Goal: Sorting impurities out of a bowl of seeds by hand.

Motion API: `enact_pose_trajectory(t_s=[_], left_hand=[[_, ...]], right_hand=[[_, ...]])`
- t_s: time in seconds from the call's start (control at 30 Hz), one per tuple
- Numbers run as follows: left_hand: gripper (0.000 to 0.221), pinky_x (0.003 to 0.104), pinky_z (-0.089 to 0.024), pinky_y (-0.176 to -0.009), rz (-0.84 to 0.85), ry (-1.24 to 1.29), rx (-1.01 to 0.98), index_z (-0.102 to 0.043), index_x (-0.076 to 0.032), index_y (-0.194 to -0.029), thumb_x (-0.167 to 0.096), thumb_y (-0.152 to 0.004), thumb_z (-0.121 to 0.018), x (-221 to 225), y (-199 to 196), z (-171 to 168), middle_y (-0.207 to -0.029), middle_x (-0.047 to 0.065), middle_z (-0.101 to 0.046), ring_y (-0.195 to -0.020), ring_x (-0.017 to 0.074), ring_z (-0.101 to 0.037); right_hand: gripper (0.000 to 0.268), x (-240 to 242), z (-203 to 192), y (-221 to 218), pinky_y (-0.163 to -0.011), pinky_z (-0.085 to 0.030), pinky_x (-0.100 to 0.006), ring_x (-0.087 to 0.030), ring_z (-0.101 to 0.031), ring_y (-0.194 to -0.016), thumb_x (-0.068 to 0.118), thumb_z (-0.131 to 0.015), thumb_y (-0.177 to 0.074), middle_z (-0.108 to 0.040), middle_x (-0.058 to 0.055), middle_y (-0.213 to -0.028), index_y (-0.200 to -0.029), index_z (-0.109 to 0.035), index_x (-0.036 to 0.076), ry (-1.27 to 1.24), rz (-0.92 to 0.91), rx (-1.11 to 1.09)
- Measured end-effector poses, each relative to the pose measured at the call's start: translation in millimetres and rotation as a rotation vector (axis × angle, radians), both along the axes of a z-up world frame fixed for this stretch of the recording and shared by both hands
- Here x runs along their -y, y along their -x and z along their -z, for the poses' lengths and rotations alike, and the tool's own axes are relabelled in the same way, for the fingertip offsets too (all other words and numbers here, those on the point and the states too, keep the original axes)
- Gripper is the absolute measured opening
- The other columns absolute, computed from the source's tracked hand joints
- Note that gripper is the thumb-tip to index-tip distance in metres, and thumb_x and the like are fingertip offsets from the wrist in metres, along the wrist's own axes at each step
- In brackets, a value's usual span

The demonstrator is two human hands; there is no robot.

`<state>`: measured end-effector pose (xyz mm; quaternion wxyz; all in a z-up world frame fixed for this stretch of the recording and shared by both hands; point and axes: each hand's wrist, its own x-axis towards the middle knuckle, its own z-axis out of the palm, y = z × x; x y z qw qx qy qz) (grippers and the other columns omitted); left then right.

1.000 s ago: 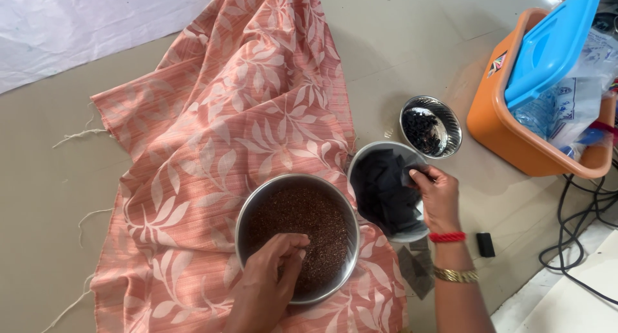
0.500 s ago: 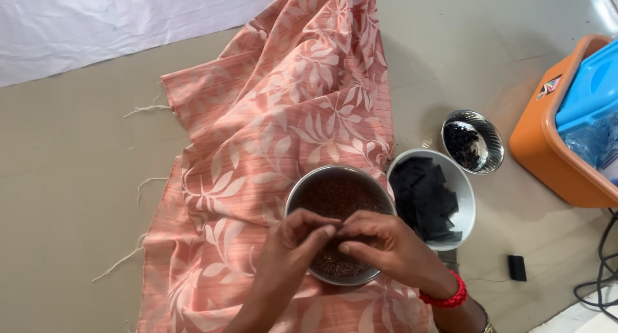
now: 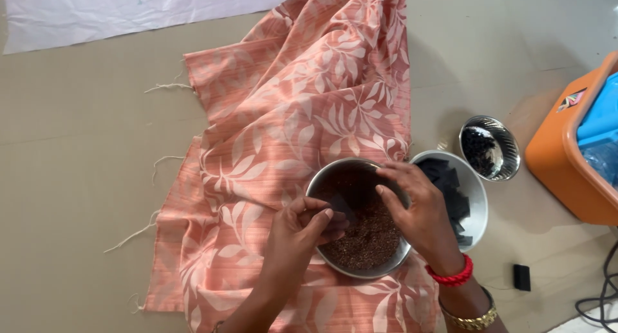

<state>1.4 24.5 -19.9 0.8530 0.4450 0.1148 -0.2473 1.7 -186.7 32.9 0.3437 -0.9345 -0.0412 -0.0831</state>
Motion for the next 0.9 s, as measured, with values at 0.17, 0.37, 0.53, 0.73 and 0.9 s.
enact_pose_trajectory(t_s=[0.17,0.37,0.53,0.73,0.9], left_hand=[[0.019,0.032,-0.067,-0.081,0.09,-0.024,0.005,-0.067,0.008,-0.109,-0.004,-0.096,-0.062,15,3,5,-0.094,0.017,-0.078,-0.085,0.0202,-0.078],[0.019,0.03,-0.066,-0.08,0.186,-0.101,-0.004,-0.07,0.009,-0.109,-0.003,-0.095,-0.065,29,10,-2,-0.095,0.016,-0.078,-0.085,0.0187,-0.076],[0.024,0.031,-0.068,-0.081,0.096,-0.169,-0.025,-0.07,0.011,-0.113,-0.003,-0.095,-0.062,31,6,0,-0.101,0.017,-0.077,-0.089,0.0187,-0.077],[0.025,0.028,-0.067,-0.084,0.092,-0.193,0.029,-0.069,0.011,-0.115,0.0,-0.095,-0.059,30,3,11,-0.106,0.019,-0.077,-0.096,0.0196,-0.078],[0.026,0.028,-0.063,-0.083,0.103,-0.198,-0.029,-0.068,0.011,-0.116,-0.001,-0.097,-0.056,26,-1,2,-0.109,0.019,-0.076,-0.096,0.0197,-0.078]], right_hand=[[0.026,2,-1,21,-0.088,-0.059,-0.029,-0.014,-0.073,-0.099,0.009,-0.071,-0.091,-0.079,-0.007,-0.107,-0.116,-0.075,0.003,-0.495,0.069,-0.418],[0.019,1,21,38,-0.08,-0.06,-0.028,-0.011,-0.073,-0.088,0.005,-0.071,-0.092,-0.079,-0.007,-0.096,-0.109,-0.075,-0.003,-0.703,0.103,-0.499],[0.024,2,-1,28,-0.081,-0.06,-0.03,-0.014,-0.077,-0.092,0.01,-0.073,-0.087,-0.08,-0.005,-0.099,-0.11,-0.074,0.003,-0.296,0.092,-0.33],[0.021,-1,18,33,-0.081,-0.052,-0.044,-0.033,-0.065,-0.093,0.013,-0.075,-0.082,-0.071,-0.011,-0.093,-0.101,-0.074,0.003,0.269,-0.219,-0.243],[0.024,-7,28,37,-0.083,-0.052,-0.043,-0.03,-0.066,-0.094,0.003,-0.067,-0.079,-0.069,-0.01,-0.091,-0.103,-0.074,0.005,0.377,-0.224,-0.328]])
